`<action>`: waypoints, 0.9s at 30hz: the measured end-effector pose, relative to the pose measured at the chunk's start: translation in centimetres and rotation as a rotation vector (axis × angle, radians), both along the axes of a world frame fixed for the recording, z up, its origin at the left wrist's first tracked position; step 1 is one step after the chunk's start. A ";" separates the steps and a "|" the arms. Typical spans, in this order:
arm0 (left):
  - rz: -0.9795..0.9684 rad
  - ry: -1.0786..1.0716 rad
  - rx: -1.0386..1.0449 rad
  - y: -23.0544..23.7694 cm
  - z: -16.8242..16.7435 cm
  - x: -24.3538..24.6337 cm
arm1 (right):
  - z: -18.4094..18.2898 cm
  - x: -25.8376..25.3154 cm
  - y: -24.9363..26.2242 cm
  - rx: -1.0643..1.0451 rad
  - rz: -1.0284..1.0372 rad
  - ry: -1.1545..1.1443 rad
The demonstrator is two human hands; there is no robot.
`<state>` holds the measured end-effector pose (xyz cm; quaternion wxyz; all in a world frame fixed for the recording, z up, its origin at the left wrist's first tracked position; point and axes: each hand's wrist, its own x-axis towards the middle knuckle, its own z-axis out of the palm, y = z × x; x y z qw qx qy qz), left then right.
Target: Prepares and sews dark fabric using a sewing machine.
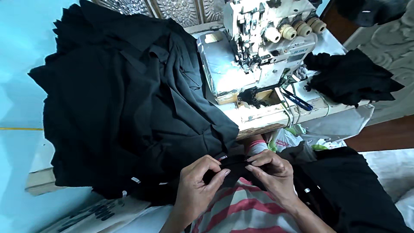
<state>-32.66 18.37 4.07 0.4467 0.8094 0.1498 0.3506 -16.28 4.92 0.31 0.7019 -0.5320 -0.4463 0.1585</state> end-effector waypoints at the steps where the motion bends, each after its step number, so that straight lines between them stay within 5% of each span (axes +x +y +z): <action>1: 0.027 0.014 0.013 -0.1 0.0 -0.3 | -0.1 -0.1 0.2 -0.007 -0.009 -0.022; 9: 0.140 0.314 0.317 0.4 -0.6 -3.8 | -0.3 -1.3 1.6 -0.379 0.217 -0.171; 13: 0.096 0.271 0.297 2.4 0.8 -5.0 | 0.4 -1.8 2.7 -0.330 0.258 -0.114; 18: 0.100 0.286 0.307 7.2 2.1 -3.6 | 3.8 -0.8 6.6 -0.251 0.275 -0.375; 27: -0.276 0.531 0.158 11.0 2.0 -0.7 | 3.8 3.8 14.5 -0.647 0.655 -0.509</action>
